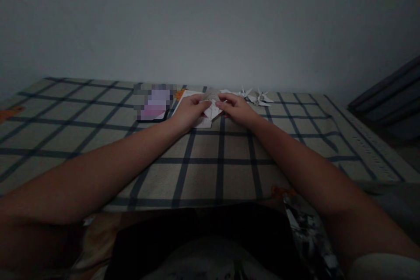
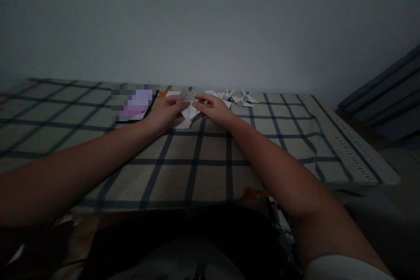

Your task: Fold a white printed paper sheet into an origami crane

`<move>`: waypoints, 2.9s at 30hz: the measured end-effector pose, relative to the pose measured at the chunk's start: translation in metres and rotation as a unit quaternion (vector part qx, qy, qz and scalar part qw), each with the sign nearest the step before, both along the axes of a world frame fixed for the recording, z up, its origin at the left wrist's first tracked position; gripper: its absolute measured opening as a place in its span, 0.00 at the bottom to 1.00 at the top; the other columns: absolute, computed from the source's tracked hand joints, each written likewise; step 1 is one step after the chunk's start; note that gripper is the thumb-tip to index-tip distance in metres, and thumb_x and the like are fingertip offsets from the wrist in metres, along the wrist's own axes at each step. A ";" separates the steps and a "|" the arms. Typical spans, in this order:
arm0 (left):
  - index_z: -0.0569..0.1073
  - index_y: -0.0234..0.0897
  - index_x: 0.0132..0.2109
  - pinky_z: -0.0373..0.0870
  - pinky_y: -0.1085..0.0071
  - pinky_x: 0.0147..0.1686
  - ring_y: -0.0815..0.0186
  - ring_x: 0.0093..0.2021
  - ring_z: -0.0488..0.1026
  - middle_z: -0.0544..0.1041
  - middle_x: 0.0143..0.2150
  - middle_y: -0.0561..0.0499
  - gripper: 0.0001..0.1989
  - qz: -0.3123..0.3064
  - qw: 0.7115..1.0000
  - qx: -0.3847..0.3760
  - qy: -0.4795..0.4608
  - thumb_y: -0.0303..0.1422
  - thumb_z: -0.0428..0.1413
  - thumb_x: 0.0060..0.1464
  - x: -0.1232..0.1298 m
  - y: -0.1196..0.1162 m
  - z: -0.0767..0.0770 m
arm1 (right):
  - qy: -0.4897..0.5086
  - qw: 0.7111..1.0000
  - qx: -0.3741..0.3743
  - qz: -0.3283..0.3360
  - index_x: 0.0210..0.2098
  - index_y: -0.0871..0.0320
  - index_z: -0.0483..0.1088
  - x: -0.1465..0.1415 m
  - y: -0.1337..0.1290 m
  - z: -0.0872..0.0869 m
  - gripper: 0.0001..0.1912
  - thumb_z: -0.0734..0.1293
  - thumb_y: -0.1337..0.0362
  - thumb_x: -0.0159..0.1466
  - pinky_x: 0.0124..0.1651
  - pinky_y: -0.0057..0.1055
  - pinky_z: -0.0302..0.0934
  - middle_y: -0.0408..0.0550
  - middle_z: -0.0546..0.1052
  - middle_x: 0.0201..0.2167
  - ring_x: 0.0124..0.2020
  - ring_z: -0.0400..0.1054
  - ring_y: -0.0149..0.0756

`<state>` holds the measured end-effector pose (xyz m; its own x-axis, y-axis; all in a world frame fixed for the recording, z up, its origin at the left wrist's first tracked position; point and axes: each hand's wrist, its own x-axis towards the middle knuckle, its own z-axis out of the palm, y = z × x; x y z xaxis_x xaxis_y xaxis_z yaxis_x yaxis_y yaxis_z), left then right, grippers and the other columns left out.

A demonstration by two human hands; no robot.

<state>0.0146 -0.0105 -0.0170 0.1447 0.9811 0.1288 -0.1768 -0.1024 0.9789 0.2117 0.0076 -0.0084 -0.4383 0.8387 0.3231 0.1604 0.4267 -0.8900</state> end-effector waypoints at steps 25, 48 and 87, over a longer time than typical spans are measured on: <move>0.78 0.39 0.64 0.62 0.75 0.23 0.72 0.24 0.70 0.81 0.33 0.51 0.35 -0.014 0.997 0.017 0.077 0.29 0.68 0.47 0.002 -0.017 0.011 | 0.008 1.000 -0.013 0.006 0.42 0.56 0.70 -0.005 0.002 -0.004 0.13 0.73 0.56 0.63 0.47 0.32 0.68 0.45 0.75 0.41 0.42 0.70 0.35; 0.76 0.39 0.67 0.69 0.74 0.29 0.69 0.31 0.77 0.86 0.47 0.44 0.38 -0.011 0.996 0.027 0.080 0.31 0.69 0.47 -0.001 -0.011 0.008 | -0.005 1.000 -0.008 0.006 0.43 0.57 0.73 0.000 0.001 -0.002 0.16 0.73 0.54 0.61 0.38 0.31 0.64 0.45 0.78 0.39 0.35 0.69 0.33; 0.82 0.37 0.58 0.73 0.59 0.59 0.55 0.54 0.80 0.84 0.57 0.42 0.28 -0.021 0.992 0.082 0.096 0.30 0.66 0.47 -0.002 0.002 -0.004 | -0.019 0.999 0.015 -0.024 0.39 0.59 0.78 0.002 0.003 0.000 0.13 0.73 0.56 0.61 0.45 0.35 0.66 0.49 0.82 0.39 0.35 0.71 0.34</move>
